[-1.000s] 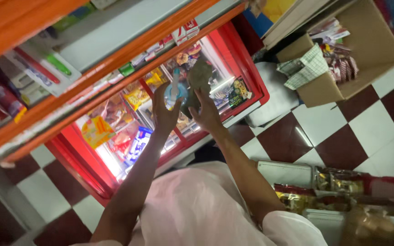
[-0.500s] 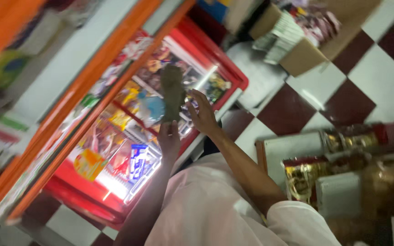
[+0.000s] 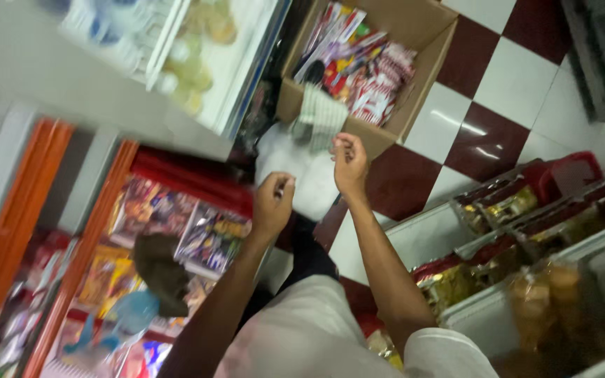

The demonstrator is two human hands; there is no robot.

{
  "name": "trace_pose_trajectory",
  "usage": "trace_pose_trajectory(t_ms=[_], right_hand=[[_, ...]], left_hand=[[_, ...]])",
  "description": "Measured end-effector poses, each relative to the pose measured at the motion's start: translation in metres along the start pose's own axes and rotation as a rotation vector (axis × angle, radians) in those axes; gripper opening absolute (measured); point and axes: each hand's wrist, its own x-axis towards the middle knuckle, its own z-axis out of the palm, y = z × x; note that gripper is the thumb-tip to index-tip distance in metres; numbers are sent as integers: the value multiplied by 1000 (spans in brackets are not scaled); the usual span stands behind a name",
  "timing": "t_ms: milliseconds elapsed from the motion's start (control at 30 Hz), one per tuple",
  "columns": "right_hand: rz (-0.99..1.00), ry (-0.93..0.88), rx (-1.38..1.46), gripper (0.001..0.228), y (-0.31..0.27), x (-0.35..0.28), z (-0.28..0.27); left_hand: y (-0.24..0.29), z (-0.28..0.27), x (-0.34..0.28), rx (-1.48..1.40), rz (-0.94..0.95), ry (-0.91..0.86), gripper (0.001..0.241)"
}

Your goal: The person wipes a store shelf with a cloth, then picks up multiple packaged items from a box, scans them individually with a handheld scanner, and places them onto the shelf.

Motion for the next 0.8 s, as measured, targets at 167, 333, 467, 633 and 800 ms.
trace_pose_trajectory(t_ms=[167,333,467,633,800], right_hand=[[165,-6,105,28,35,150,-24],[405,50,-160,52,100,265,-9],[375,96,-399,76,155,312,13],[375,192,-385,79,183,340,28],[175,147,-279,87,170,347,34]], left_hand=[[7,69,153,166,204,-124,13],[-42,122,266,360,170,-200,20],[-79,140,319,520,163,-244,43],[-123,147,353,604,114,-315,80],[-166,161,371,520,-187,-376,100]])
